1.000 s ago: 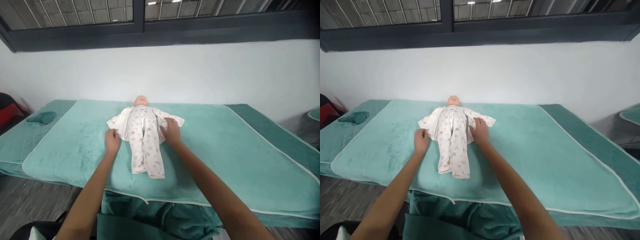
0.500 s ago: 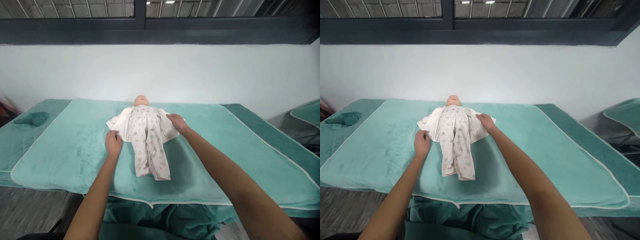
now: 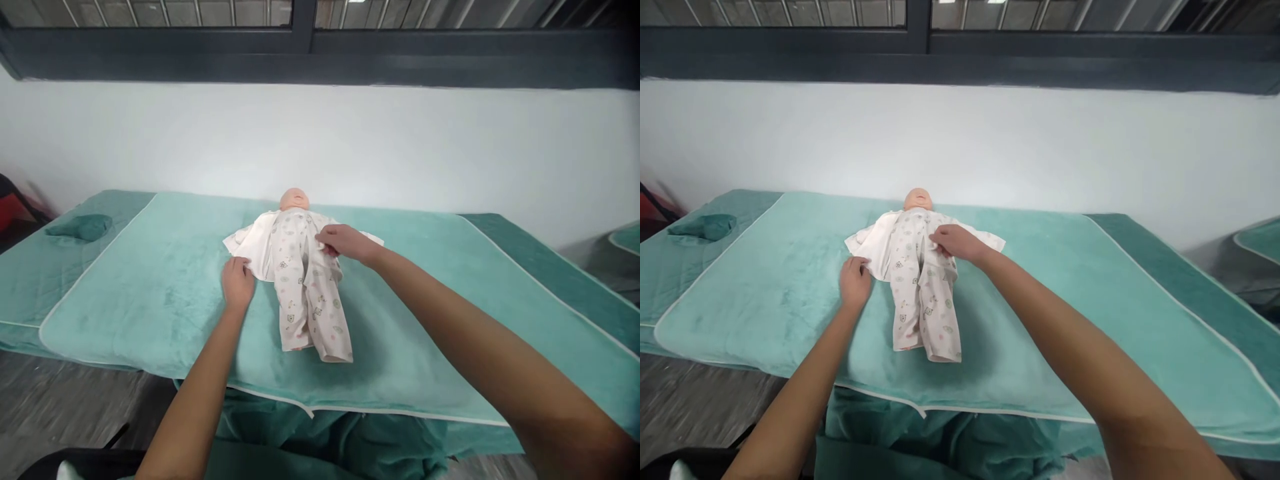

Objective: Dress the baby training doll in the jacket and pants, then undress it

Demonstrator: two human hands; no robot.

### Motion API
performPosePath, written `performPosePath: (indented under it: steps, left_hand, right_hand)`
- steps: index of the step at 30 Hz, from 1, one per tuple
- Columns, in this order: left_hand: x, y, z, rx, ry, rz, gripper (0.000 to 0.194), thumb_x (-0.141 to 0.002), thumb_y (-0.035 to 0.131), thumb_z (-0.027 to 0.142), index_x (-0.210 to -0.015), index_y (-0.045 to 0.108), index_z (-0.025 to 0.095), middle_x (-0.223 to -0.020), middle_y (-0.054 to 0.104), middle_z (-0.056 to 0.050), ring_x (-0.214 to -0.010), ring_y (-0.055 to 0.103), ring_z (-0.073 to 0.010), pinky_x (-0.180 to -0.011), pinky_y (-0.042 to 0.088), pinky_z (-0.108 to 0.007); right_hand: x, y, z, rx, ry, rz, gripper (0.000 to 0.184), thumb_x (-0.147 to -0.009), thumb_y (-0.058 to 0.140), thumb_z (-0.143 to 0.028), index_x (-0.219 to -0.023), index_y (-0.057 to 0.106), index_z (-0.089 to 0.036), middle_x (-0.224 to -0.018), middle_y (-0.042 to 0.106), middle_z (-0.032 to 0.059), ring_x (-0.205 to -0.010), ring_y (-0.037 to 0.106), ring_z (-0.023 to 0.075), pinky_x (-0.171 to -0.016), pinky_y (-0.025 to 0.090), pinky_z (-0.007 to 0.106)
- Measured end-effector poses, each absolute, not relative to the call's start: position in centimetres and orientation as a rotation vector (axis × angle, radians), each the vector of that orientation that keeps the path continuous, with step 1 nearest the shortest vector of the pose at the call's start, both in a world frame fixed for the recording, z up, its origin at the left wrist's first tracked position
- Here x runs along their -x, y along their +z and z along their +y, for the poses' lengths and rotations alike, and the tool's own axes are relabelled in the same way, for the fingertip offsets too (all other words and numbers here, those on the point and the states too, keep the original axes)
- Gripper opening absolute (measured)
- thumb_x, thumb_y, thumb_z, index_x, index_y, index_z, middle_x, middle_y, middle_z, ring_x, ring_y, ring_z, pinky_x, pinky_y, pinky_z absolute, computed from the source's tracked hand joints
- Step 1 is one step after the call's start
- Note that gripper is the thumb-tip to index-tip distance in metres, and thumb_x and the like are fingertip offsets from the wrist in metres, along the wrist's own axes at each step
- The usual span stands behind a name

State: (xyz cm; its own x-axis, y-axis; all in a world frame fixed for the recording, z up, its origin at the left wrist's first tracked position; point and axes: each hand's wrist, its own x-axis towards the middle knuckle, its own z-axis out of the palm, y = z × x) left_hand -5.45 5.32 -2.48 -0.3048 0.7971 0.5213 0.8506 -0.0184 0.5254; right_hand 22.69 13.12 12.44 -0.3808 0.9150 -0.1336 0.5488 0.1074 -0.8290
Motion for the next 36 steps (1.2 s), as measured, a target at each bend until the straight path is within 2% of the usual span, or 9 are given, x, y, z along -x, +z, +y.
performPosePath:
  steps: [4,8,13,19,22,24,27,30,36]
  left_hand:
    - [5.4,-2.5,5.3,1.802,-1.286,-2.151,0.023,-0.087,0.047,0.010,-0.098,0.063,0.022,-0.103,0.069,-0.010,-0.102,0.062,-0.0293,-0.092,0.051,-0.046]
    - [5.2,-2.3,5.2,1.730,-1.283,-2.166,0.019,-0.092,0.047,0.016,-0.102,0.062,0.022,-0.107,0.068,-0.012,-0.104,0.062,-0.0300,-0.094,0.050,-0.046]
    - [4.7,-2.1,5.2,1.430,-1.095,-2.329,0.026,-0.097,0.052,0.033,-0.116,0.062,0.017,-0.124,0.065,-0.020,-0.118,0.058,-0.0396,-0.096,0.045,-0.056]
    - [5.2,-1.5,6.6,1.393,-1.042,-2.440,0.041,-0.097,0.051,0.044,-0.126,0.060,0.016,-0.122,0.067,-0.023,-0.121,0.056,-0.0430,-0.097,0.044,-0.059]
    - [5.9,-1.1,7.7,1.420,-1.021,-2.517,0.043,-0.096,0.053,0.041,-0.129,0.060,0.014,-0.120,0.068,-0.024,-0.121,0.058,-0.0439,-0.097,0.043,-0.059]
    - [6.3,-1.0,8.2,1.455,-1.016,-2.531,0.042,-0.095,0.053,0.036,-0.130,0.061,0.015,-0.115,0.071,-0.021,-0.117,0.061,-0.0423,-0.098,0.044,-0.058]
    - [6.4,-1.2,8.4,1.487,-1.028,-2.519,0.038,-0.097,0.049,0.031,-0.130,0.062,0.018,-0.111,0.075,-0.018,-0.109,0.067,-0.0373,-0.098,0.045,-0.053]
    - [6.3,-1.5,8.3,1.551,-1.017,-2.473,0.033,-0.100,0.042,0.030,-0.119,0.067,0.021,-0.111,0.075,-0.016,-0.105,0.069,-0.0335,-0.095,0.046,-0.047]
    - [6.2,-1.3,8.3,1.568,-0.901,-2.487,0.033,-0.102,0.040,0.033,-0.116,0.068,0.022,-0.099,0.076,-0.014,-0.095,0.070,-0.0320,-0.089,0.046,-0.044]
  right_hand:
    - [-22.2,12.4,12.2,1.520,0.906,-2.194,0.048,-0.095,0.053,-0.056,-0.060,0.053,-0.022,-0.064,0.062,0.0036,-0.060,0.054,0.0172,-0.062,0.042,0.032]
    - [-21.9,10.9,14.3,1.637,0.515,-1.998,0.028,-0.095,0.053,-0.048,-0.081,0.056,-0.023,-0.085,0.068,0.0047,-0.074,0.058,0.0201,-0.068,0.040,0.031]
    - [-19.2,10.1,17.7,1.769,0.507,-1.992,0.031,-0.088,0.062,-0.045,-0.106,0.057,-0.019,-0.104,0.070,0.0106,-0.086,0.061,0.0249,-0.072,0.043,0.033]
    - [-16.8,10.8,18.7,1.605,0.646,-2.023,0.022,-0.081,0.059,-0.020,-0.103,0.060,-0.019,-0.097,0.069,0.0070,-0.087,0.062,0.0227,-0.077,0.046,0.033]
    - [-17.5,10.1,17.6,1.410,0.712,-1.873,0.026,-0.087,0.052,-0.024,-0.110,0.060,-0.019,-0.097,0.068,0.0058,-0.086,0.062,0.0211,-0.081,0.049,0.034]
    - [-18.3,8.8,16.0,1.319,0.606,-1.794,0.030,-0.090,0.050,-0.030,-0.116,0.059,-0.018,-0.108,0.067,0.0088,-0.098,0.062,0.0235,-0.090,0.050,0.039]
    - [-19.1,6.0,12.1,1.241,0.362,-1.846,0.043,-0.091,0.058,-0.042,-0.126,0.056,-0.018,-0.129,0.059,0.0156,-0.124,0.053,0.0316,-0.105,0.045,0.049]
    - [-19.1,3.3,8.2,1.270,0.117,-1.886,0.056,-0.090,0.064,-0.046,-0.138,0.051,-0.020,-0.142,0.050,0.0187,-0.134,0.044,0.0375,-0.111,0.038,0.056]
    - [-19.6,2.8,7.2,1.319,0.065,-1.878,0.035,-0.098,0.048,-0.031,-0.130,0.056,-0.020,-0.118,0.063,0.0161,-0.115,0.054,0.0344,-0.101,0.045,0.050]
